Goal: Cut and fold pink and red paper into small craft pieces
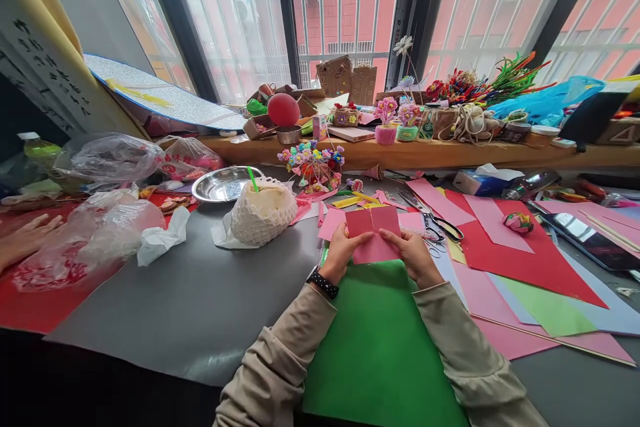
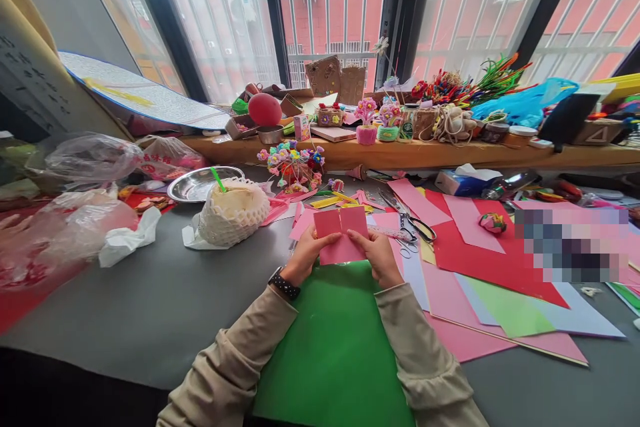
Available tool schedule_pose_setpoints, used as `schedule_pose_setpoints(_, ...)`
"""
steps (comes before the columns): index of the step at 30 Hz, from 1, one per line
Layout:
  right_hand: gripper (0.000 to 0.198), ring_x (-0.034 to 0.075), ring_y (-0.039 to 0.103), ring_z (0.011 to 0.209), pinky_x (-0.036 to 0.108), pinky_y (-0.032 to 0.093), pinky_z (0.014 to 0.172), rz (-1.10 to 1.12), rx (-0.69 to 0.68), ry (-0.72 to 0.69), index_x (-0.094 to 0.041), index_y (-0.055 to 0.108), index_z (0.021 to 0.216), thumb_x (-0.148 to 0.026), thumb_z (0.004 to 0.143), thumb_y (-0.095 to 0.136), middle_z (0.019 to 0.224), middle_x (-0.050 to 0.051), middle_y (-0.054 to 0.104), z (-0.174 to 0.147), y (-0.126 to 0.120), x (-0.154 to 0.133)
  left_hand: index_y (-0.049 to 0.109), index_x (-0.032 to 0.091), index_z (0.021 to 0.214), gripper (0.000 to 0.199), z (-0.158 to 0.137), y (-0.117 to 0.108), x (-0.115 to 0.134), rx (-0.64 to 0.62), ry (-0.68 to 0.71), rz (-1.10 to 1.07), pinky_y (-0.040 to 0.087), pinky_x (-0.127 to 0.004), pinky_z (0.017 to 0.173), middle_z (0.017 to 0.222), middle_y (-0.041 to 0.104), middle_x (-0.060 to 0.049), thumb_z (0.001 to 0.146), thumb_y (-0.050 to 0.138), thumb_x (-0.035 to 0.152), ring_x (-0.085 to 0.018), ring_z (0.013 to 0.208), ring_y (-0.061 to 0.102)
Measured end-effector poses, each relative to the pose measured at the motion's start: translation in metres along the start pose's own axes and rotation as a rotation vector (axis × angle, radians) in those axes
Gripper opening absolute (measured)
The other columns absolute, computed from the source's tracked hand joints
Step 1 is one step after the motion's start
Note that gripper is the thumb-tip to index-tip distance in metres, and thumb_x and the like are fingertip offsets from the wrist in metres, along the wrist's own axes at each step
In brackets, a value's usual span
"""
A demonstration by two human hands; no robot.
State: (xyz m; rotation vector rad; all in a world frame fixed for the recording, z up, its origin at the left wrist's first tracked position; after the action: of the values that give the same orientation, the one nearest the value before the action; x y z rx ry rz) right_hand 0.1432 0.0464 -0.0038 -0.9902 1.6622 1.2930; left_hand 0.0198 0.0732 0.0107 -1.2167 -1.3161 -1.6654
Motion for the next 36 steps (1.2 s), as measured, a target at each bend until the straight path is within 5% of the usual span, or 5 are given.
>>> schedule_pose_setpoints(36,0.024,0.013,0.058,0.050,0.023,0.047,0.050,0.022,0.070,-0.057,-0.013,0.061,0.070,-0.026,0.051,0.069,0.061,0.000,0.065,0.0037,-0.0043,0.0019,0.043,0.013,0.089,0.047,0.0006,-0.0019,-0.0067,0.015,-0.057,-0.009,0.045,-0.024,0.057,0.078,0.060,-0.006,0.051,0.069,0.022,-0.013,0.062,0.057)
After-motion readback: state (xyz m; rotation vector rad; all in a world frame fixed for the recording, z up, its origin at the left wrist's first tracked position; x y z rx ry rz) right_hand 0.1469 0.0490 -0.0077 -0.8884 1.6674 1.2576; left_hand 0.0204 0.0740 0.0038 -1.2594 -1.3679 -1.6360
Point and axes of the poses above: each hand's wrist, its own z-axis towards the middle knuckle, its own y-axis out of the palm, x = y × z, the point moved 6 cm from there along z, towards the middle knuckle
